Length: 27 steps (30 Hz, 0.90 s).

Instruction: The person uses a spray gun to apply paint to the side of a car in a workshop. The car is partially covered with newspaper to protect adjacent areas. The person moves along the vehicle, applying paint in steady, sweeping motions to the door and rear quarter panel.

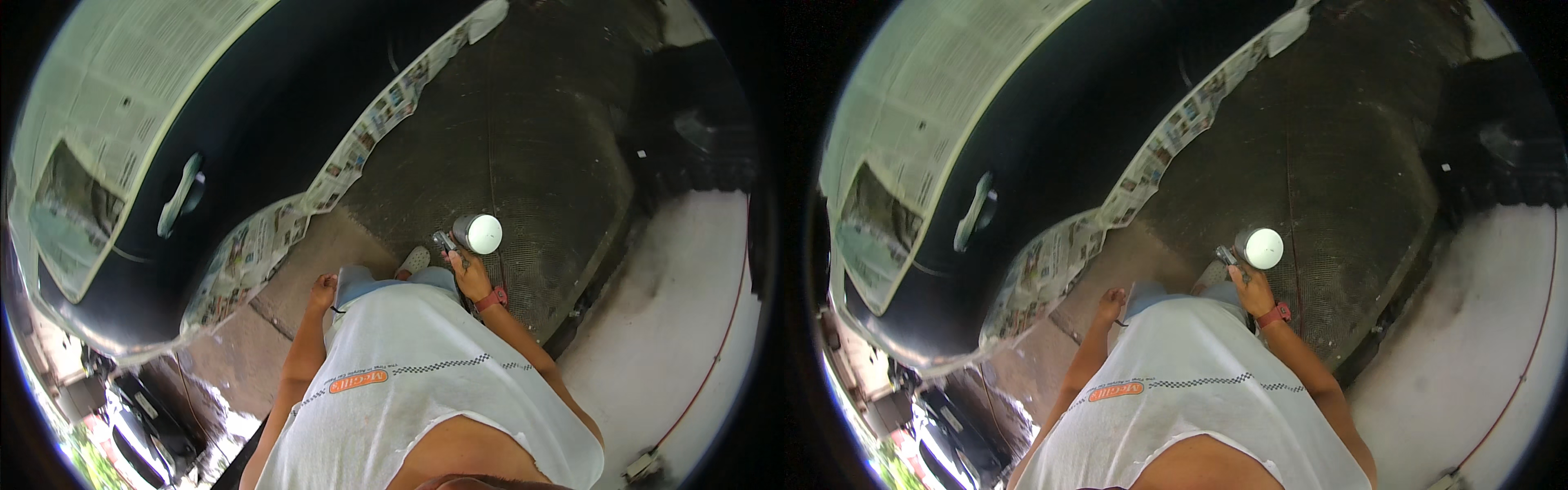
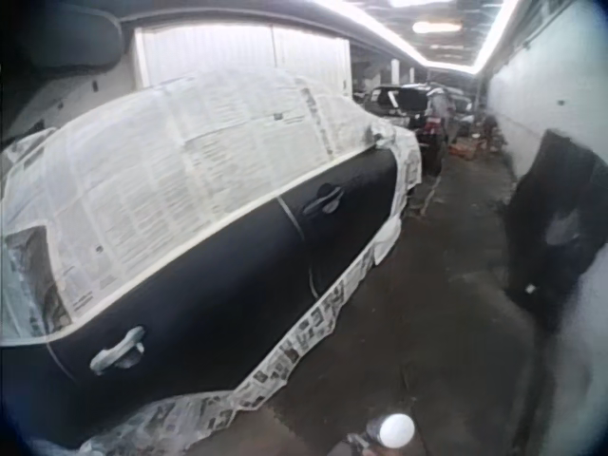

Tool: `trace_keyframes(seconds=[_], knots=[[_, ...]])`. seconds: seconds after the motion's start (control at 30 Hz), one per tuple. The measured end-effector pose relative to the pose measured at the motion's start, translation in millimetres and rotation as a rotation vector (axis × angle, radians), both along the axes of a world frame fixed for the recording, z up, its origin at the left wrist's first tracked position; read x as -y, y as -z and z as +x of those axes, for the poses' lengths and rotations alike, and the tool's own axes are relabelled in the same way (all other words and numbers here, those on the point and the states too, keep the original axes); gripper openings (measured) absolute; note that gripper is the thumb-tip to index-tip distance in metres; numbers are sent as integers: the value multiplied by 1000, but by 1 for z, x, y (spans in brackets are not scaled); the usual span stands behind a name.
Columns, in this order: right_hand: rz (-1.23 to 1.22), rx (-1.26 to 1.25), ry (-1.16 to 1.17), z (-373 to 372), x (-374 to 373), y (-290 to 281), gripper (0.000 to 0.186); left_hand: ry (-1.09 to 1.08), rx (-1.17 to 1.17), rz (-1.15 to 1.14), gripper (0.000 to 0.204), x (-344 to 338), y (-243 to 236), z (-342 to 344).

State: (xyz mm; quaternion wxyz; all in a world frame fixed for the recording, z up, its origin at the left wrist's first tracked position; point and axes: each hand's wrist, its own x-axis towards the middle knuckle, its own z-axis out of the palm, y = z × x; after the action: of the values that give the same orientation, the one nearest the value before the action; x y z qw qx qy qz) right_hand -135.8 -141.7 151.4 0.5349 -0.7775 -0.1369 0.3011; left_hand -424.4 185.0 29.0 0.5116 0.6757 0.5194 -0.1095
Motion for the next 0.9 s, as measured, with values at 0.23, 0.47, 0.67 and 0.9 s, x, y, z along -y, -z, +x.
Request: trace_keyframes(seconds=[0.23,0.47,0.67,0.9], knots=[[-181,189,220,55,84,-2,50,338,-188,76,51,-13,21,125],[-235,54,504,95,118,-31,47,537,-207,-40,51,-23,60,211],[-369,66,553,166,122,2,50,576,-324,-43,46,-20,71,334],[-487,112,527,295,142,26,49,512,-202,-62,42,-7,43,555]])
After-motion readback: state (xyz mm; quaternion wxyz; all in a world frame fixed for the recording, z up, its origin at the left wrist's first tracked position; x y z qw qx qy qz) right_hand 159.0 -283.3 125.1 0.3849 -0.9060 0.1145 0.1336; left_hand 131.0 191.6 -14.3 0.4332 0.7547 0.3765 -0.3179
